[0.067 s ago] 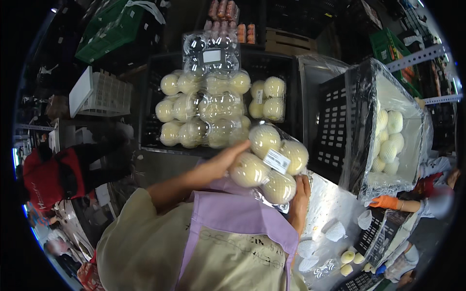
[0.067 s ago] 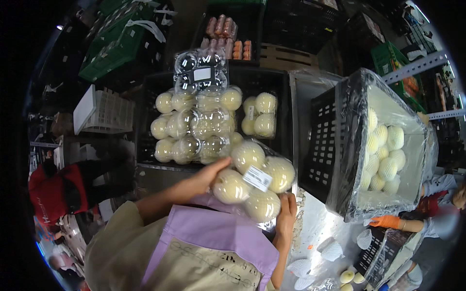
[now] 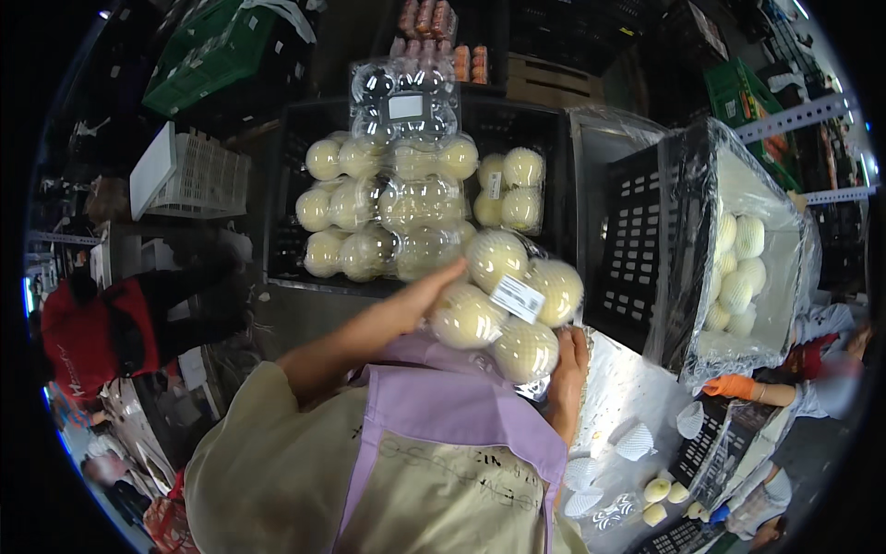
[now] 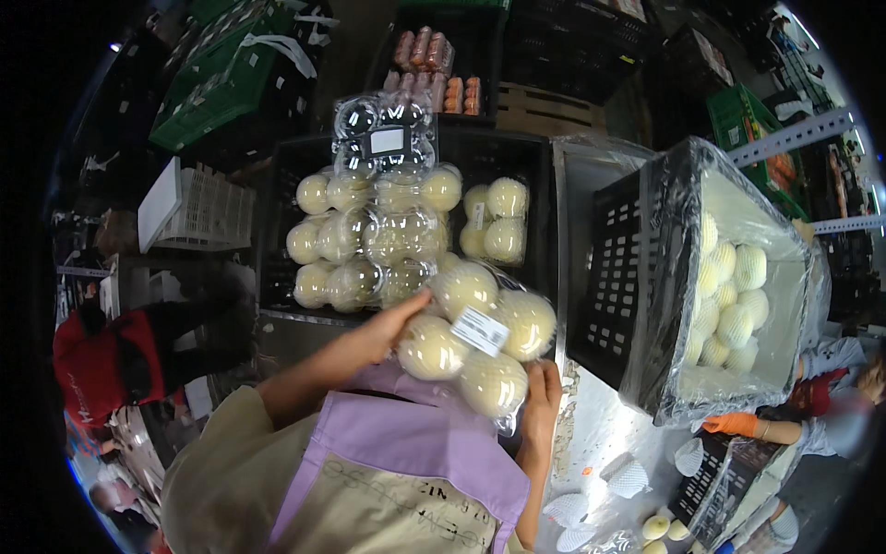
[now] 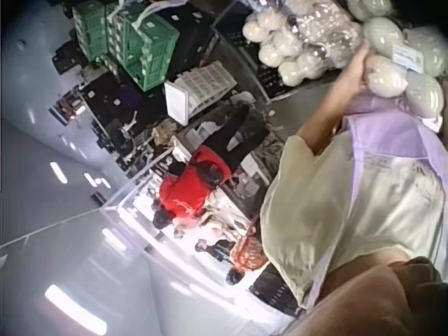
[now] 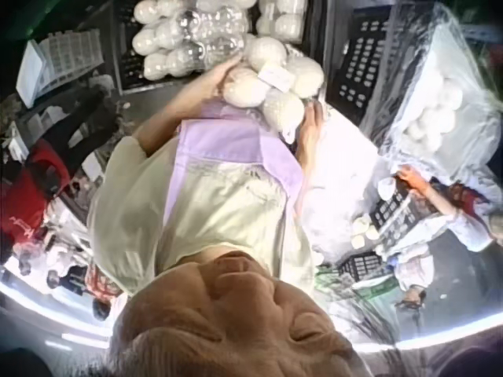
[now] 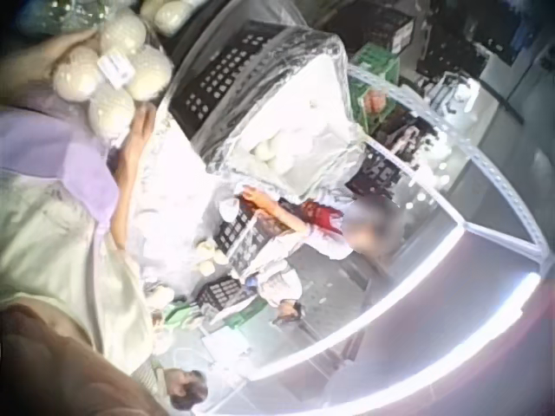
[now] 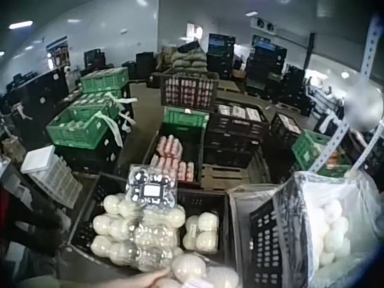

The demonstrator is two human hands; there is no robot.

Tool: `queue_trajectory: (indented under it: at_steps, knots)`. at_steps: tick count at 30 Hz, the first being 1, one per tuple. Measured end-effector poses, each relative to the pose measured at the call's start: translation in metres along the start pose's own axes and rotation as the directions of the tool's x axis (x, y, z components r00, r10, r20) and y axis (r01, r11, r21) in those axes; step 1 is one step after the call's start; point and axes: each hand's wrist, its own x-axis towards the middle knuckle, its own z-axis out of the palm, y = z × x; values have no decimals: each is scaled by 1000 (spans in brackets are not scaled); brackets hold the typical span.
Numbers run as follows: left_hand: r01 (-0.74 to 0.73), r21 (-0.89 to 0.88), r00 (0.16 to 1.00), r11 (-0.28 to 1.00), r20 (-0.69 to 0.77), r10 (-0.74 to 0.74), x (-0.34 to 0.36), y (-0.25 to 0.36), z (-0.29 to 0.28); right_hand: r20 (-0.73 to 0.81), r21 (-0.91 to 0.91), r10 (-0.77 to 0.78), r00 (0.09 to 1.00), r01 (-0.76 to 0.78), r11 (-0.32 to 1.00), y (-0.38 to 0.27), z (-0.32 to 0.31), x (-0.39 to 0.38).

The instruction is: The person removes foam nets from pale yellow apples, places them into clear plastic clamshell trays, and seals the trays. The person then stacks the sealed trays into a black crate. Other workers are visible in the background performing similar tasks.

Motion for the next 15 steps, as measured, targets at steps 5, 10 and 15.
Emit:
queue_trajectory:
  at_steps: [5, 10, 15]
  knots:
    - [-188, -233, 981, 954, -101, 168, -21, 7, -56, 370, -93, -213, 904, 264, 960, -42, 58, 23]
    - [-552, -555, 827, 622, -275, 489, -57, -25, -116, 468, -380, -158, 870, 359, 853, -16, 120, 111]
    - [-755, -559, 625, 343, -456, 634, -86, -75, -165, 514, -702, -52, 856, 454, 548, 33, 173, 164]
